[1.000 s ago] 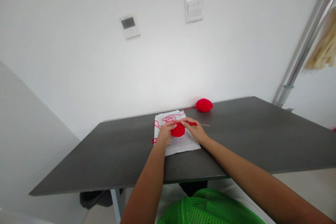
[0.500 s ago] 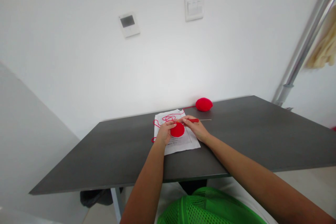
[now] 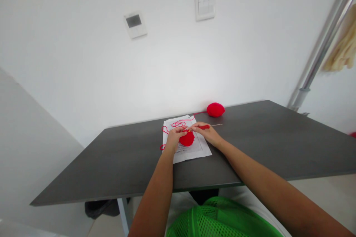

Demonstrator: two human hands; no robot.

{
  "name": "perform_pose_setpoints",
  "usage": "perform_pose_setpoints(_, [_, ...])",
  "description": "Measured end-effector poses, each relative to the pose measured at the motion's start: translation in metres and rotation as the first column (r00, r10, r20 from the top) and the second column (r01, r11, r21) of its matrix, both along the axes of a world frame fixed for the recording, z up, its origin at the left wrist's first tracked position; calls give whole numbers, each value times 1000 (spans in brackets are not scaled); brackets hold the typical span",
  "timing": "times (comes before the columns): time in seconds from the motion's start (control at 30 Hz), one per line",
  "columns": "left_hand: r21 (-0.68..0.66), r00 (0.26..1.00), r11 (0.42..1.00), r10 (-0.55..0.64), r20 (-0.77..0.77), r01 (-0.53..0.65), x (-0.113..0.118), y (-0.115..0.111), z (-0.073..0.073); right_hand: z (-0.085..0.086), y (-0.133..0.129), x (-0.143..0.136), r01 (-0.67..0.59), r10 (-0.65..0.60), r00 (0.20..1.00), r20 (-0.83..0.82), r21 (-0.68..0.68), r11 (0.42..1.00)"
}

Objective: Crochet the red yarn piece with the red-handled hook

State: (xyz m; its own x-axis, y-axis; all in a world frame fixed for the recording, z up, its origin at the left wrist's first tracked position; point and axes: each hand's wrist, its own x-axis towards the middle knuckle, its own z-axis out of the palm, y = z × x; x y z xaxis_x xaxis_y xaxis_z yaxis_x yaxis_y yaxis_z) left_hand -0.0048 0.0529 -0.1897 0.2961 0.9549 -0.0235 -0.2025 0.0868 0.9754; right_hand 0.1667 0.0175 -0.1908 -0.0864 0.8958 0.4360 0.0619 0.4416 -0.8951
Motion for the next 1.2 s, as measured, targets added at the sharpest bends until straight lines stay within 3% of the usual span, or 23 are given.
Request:
perform_pose_setpoints(0.27, [31, 999, 1000, 3, -47, -1, -2, 3, -2, 7, -4, 5, -72, 66, 995, -76, -81, 994])
perform_pose_setpoints(0.8, [-35, 992, 992, -119, -40, 118, -3, -1, 3, -2, 2, 13, -261, 183, 921, -344, -196, 945])
perform_pose_setpoints(1.2, [-74, 991, 990, -121, -55, 117, -3, -3, 5, 2, 0, 17, -332, 257, 912, -319, -209, 920])
